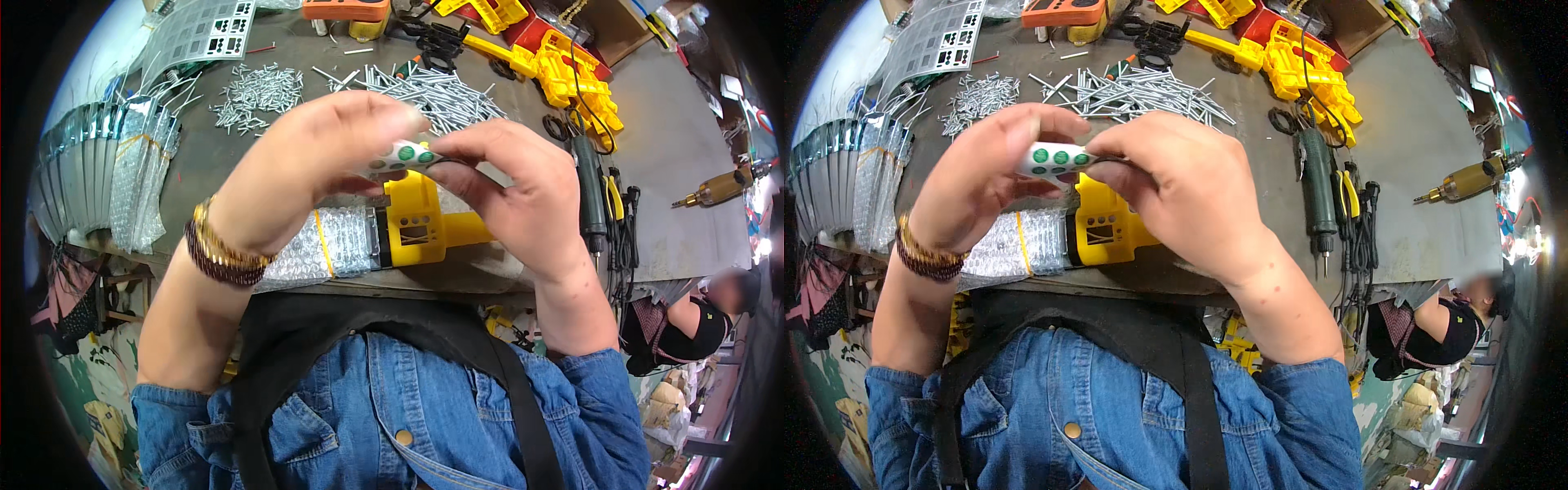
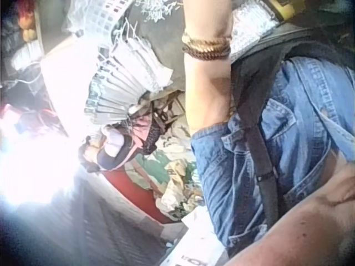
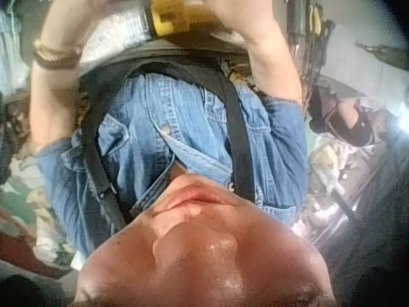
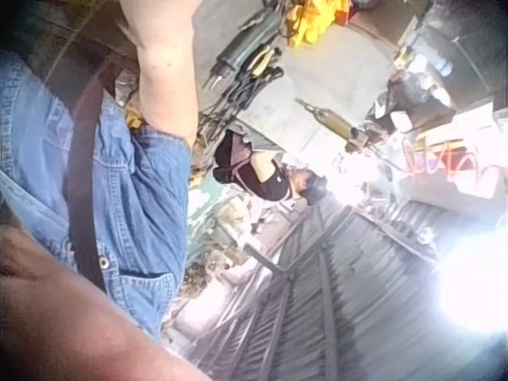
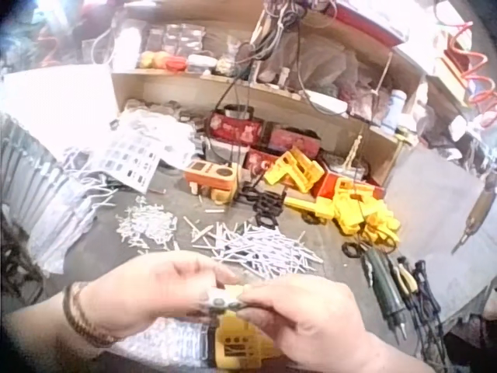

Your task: Assembling a handheld electronic device by inserting a circuit board into a yellow plastic housing and soldering wires.

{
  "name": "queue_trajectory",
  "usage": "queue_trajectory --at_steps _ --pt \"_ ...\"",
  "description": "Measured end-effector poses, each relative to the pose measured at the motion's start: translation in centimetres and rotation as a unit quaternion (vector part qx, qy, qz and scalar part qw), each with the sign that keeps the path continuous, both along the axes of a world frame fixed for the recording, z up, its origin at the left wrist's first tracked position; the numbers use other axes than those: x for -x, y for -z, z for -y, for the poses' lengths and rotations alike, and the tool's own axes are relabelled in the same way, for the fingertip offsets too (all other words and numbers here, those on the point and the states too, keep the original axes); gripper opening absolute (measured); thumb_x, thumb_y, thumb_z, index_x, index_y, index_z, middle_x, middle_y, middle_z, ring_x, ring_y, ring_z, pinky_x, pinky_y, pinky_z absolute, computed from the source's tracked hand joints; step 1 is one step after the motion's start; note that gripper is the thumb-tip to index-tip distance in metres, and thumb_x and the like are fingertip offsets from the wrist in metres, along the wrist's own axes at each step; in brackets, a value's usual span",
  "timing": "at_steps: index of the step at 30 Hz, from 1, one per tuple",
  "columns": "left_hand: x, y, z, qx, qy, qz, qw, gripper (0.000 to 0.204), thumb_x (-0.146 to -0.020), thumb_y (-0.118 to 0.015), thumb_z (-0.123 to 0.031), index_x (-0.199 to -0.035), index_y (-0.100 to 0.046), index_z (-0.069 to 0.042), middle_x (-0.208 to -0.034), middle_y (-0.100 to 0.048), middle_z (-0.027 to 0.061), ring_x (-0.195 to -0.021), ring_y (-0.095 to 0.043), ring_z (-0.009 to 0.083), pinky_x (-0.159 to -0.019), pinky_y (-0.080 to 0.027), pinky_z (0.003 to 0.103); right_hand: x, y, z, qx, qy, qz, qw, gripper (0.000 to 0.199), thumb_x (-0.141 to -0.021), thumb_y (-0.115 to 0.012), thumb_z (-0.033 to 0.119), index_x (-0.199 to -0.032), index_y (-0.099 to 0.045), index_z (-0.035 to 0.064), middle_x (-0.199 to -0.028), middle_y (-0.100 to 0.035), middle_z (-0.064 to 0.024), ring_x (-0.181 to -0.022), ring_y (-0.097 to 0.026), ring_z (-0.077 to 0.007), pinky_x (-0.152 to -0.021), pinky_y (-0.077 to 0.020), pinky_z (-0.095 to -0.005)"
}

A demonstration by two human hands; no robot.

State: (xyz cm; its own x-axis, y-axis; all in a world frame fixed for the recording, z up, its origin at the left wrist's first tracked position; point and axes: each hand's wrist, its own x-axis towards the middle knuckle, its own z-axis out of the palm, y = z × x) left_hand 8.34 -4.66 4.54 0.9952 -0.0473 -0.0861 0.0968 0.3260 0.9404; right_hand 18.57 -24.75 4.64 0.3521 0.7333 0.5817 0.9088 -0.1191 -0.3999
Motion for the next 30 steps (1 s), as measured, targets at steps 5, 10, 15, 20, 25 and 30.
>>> queue_trajectory --at_steps 5,10,15,20,25,30 --pt "2.0 2.3 1.5 -0.316 -0.110 0.194 0.922 0.025 -0.088 -0.073 -0.009 -0.110 -0.064 -0.002 -0.105 -0.064 0.0026 -0.093 -0.059 0.0087 -0.082 -0.048 0.024 0.7 -0.5 -0.2 0.018 -0.031 -0.107 0.994 0.015 -0.076 -0.077 0.007 -0.090 -0.070 0.0052 -0.083 -0.069 -0.0098 -0.073 -0.067 -0.0246 -0.065 -0.0528 -0.0322" --pt "2.0 2.5 1.9 -0.198 -0.115 0.102 0.968 0.017 -0.091 -0.071 -0.010 -0.103 -0.063 -0.001 -0.094 -0.065 0.0003 -0.086 -0.058 0.0054 -0.076 -0.047 0.022 0.8 -0.1 0.2 -0.048 -0.032 -0.007 0.998 0.015 -0.073 -0.078 0.006 -0.085 -0.070 0.0064 -0.081 -0.071 -0.0072 -0.073 -0.069 -0.0234 -0.064 -0.0526 -0.0316" --pt "0.4 3.4 0.6 -0.193 -0.150 0.098 0.965 0.026 -0.088 -0.074 -0.016 -0.105 -0.062 0.001 -0.089 -0.064 0.0020 -0.078 -0.058 0.0068 -0.069 -0.048 0.023 0.0 0.5 -0.9 -0.048 -0.015 0.077 0.996 0.015 -0.071 -0.077 0.005 -0.083 -0.068 0.0086 -0.089 -0.072 -0.0051 -0.083 -0.068 -0.0240 -0.075 -0.0515 -0.0338" --pt "0.4 5.3 -2.6 -0.566 -0.250 0.220 0.754 0.058 -0.076 -0.080 -0.027 -0.122 -0.055 -0.002 -0.112 -0.059 0.0146 -0.104 -0.059 0.0275 -0.087 -0.050 0.036 -3.0 0.9 -0.8 -0.004 0.016 0.000 1.000 0.014 -0.078 -0.073 0.004 -0.089 -0.065 0.0037 -0.111 -0.069 -0.0095 -0.101 -0.064 -0.0272 -0.089 -0.0488 -0.0346" --pt "4.6 6.5 0.7 -0.648 -0.027 0.266 0.713 0.061 -0.068 -0.082 -0.034 -0.116 -0.060 -0.004 -0.105 -0.058 0.0139 -0.097 -0.058 0.0337 -0.086 -0.048 0.044 -5.3 0.8 -0.9 0.122 -0.100 -0.496 0.854 0.015 -0.094 -0.065 0.012 -0.103 -0.064 0.0005 -0.119 -0.066 -0.0089 -0.107 -0.059 -0.0132 -0.097 -0.0466 -0.0306" --pt "5.6 6.9 2.1 -0.666 -0.106 0.367 0.641 0.033 -0.071 -0.076 -0.022 -0.100 -0.065 -0.010 -0.100 -0.059 0.0084 -0.093 -0.058 0.0278 -0.075 -0.048 0.041 -6.0 -2.9 -2.0 0.329 -0.157 -0.550 0.752 0.023 -0.095 -0.066 0.021 -0.106 -0.064 0.0012 -0.099 -0.068 -0.0036 -0.091 -0.063 -0.0115 -0.084 -0.0515 -0.0280"
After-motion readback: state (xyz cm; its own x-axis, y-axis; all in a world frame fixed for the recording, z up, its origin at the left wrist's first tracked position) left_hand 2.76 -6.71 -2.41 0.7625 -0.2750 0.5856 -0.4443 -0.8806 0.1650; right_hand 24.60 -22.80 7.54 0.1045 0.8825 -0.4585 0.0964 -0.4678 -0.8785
